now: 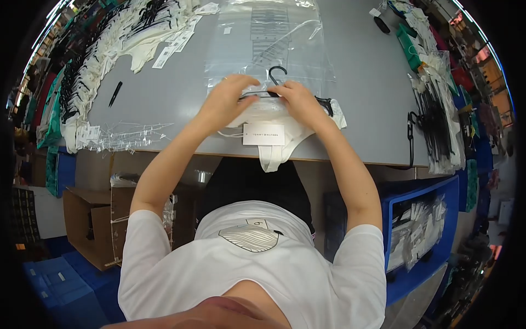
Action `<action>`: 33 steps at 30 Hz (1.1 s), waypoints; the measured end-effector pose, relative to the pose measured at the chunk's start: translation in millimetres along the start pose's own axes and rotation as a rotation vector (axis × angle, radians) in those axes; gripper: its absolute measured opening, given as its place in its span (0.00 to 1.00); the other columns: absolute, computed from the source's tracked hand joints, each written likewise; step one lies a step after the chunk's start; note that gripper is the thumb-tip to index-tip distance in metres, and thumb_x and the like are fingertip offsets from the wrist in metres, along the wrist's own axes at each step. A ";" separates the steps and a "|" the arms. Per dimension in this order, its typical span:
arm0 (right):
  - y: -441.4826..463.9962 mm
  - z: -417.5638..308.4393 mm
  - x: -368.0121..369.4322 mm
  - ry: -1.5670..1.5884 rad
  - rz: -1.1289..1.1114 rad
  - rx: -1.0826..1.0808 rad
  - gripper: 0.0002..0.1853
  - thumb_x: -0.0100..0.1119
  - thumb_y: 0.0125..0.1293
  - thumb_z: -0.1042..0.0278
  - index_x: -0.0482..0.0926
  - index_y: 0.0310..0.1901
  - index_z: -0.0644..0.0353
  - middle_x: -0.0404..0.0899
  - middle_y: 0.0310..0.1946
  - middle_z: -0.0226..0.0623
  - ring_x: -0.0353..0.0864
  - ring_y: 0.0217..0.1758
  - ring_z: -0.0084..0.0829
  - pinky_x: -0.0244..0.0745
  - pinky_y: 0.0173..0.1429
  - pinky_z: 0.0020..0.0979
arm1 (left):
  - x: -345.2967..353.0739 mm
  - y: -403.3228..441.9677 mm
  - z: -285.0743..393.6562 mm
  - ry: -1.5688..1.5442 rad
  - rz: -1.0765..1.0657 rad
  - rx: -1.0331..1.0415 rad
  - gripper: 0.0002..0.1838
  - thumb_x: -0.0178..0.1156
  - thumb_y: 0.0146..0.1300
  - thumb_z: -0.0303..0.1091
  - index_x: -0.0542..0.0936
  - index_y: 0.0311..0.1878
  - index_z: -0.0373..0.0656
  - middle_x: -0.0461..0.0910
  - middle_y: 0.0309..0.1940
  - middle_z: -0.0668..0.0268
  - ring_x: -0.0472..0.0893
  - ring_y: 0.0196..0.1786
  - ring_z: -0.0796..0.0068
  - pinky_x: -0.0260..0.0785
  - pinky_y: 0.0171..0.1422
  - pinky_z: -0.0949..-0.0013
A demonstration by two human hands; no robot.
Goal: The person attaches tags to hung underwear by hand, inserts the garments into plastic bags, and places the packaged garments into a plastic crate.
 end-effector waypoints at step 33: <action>-7.0 -62.4 26.6 -0.046 -0.192 -0.482 0.13 0.51 0.62 0.70 0.77 0.49 0.56 0.74 0.44 0.31 0.71 0.49 0.34 0.64 0.64 0.33 | 45.9 117.8 -71.2 -0.407 -0.361 -0.322 0.11 0.55 0.59 0.23 0.84 0.42 0.44 0.86 0.37 0.62 0.82 0.35 0.73 0.74 0.39 0.69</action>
Point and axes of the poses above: each hand's wrist, its own y-axis towards the middle knuckle, its own x-axis out of the palm, z = x × y, the point moved 6 cm from there along y, towards the middle knuckle
